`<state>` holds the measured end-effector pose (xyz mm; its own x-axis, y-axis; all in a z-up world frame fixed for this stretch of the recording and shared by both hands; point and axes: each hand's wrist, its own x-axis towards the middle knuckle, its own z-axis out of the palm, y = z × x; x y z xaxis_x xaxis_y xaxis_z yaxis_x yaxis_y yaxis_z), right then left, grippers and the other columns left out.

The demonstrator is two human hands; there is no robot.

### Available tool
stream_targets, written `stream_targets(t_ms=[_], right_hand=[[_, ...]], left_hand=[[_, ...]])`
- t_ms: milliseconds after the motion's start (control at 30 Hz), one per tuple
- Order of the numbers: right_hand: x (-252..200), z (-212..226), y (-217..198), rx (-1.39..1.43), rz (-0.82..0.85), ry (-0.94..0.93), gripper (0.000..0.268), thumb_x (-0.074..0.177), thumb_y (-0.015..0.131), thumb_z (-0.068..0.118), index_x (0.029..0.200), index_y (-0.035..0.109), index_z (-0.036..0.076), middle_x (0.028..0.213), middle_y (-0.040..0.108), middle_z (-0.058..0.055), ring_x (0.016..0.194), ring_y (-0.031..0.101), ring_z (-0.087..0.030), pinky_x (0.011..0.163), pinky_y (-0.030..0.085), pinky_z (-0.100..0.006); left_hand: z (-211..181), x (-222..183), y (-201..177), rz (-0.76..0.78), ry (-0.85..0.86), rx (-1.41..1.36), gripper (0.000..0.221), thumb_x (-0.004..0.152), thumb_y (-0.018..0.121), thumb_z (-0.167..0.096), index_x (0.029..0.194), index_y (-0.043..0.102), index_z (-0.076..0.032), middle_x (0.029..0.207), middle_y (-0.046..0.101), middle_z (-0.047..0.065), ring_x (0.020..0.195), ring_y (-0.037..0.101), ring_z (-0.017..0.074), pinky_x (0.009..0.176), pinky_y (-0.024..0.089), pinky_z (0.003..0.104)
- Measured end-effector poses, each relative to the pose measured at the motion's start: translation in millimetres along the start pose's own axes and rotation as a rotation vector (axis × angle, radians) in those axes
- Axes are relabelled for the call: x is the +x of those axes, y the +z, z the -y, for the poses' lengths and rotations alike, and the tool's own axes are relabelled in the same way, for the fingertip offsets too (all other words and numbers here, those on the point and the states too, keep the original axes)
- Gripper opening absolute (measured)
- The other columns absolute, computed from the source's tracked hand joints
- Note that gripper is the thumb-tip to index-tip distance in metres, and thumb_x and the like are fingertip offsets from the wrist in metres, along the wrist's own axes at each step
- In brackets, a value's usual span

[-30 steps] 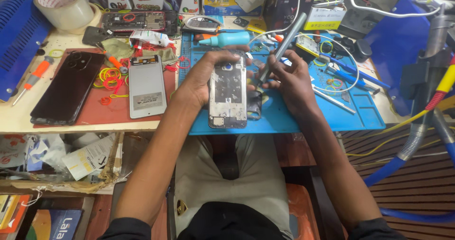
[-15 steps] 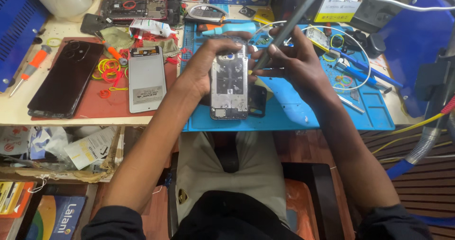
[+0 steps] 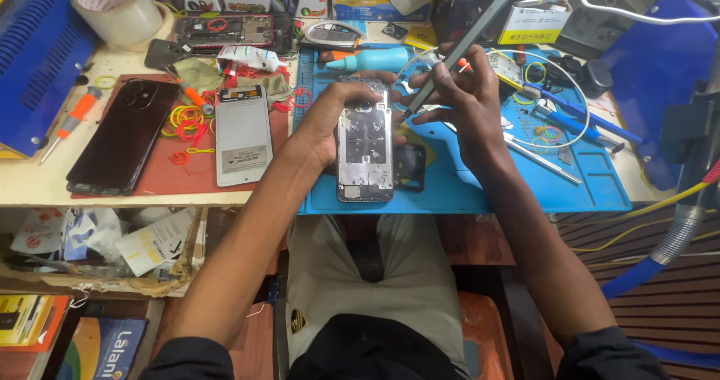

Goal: The person disassembles a mobile phone using a small powered screwdriver to remove screws from the internal chassis. They handle the phone's back cover, midframe, and internal components by hand while working at a service bench.

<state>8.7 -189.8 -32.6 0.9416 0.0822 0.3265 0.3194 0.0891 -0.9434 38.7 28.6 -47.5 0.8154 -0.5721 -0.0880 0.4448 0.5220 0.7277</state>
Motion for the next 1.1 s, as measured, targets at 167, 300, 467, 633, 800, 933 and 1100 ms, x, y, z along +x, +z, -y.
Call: stream_targets(t_ms=[167,300,467,633,800,933,1100], right_hand=[[-3.4,1.4,-1.1,0.002,-0.01,-0.028,0.034,0.108,0.058,0.017,0.136,0.043,0.005,0.106,0.073,-0.018,0.092,0.08,-0.029,0.066,0.067,-0.032],[-5.8,1.9,-0.8,0.041,0.0,-0.014,0.035,0.108,0.058,0.015,0.138,0.044,0.006,0.106,0.072,-0.019,0.093,0.079,-0.029,0.067,0.067,-0.032],[-8.0,-0.7,-2.8,0.065,0.011,-0.011,0.031,0.109,0.059,0.014,0.135,0.043,0.005,0.107,0.072,-0.019,0.092,0.078,-0.027,0.067,0.067,-0.03],[-7.6,-4.9,-4.5,0.04,0.004,-0.012,0.033,0.108,0.059,0.015,0.135,0.043,0.006,0.106,0.073,-0.02,0.088,0.077,-0.025,0.066,0.066,-0.03],[-8.0,-6.1,-4.5,0.038,-0.004,0.011,0.038,0.105,0.06,0.018,0.136,0.043,0.006,0.106,0.073,-0.019,0.088,0.077,-0.025,0.067,0.069,-0.033],[-8.5,-4.7,-2.9,0.016,-0.007,0.025,0.04,0.104,0.06,0.02,0.137,0.043,0.004,0.105,0.073,-0.019,0.088,0.079,-0.026,0.067,0.069,-0.033],[-9.9,-4.3,-3.2,0.033,0.005,0.042,0.043,0.104,0.06,0.021,0.138,0.042,0.002,0.103,0.074,-0.019,0.087,0.078,-0.025,0.067,0.069,-0.033]], left_hand=[[0.9,-0.6,0.1,-0.019,0.004,0.004,0.04,0.081,0.065,-0.009,0.12,0.066,-0.004,0.115,0.066,0.016,0.102,0.071,0.0321,0.085,0.066,0.058],[2.4,-1.6,-0.5,-0.021,0.006,-0.01,0.041,0.081,0.065,-0.008,0.121,0.066,-0.002,0.116,0.067,0.018,0.099,0.071,0.0318,0.084,0.067,0.058],[3.6,-4.3,1.2,-0.049,0.007,0.009,0.043,0.08,0.065,-0.006,0.123,0.066,0.0,0.114,0.067,0.02,0.099,0.072,0.0321,0.084,0.067,0.06],[3.5,-5.4,1.6,-0.062,-0.001,0.004,0.044,0.079,0.066,-0.004,0.122,0.066,0.0,0.113,0.07,0.019,0.098,0.074,0.0349,0.084,0.065,0.063],[3.4,-1.6,-1.2,-0.057,-0.011,0.007,0.044,0.079,0.068,-0.014,0.121,0.067,-0.002,0.112,0.07,0.016,0.096,0.073,0.0333,0.083,0.064,0.066],[3.9,0.9,-4.9,-0.064,0.0,-0.062,0.076,0.088,0.057,-0.067,0.116,0.068,0.002,0.104,0.071,0.02,0.085,0.075,0.0351,0.073,0.063,0.069],[4.8,1.6,-12.1,-0.027,-0.022,-0.051,0.105,0.084,0.036,-0.088,0.128,0.066,0.003,0.112,0.07,0.02,0.092,0.074,0.0373,0.08,0.061,0.072]])
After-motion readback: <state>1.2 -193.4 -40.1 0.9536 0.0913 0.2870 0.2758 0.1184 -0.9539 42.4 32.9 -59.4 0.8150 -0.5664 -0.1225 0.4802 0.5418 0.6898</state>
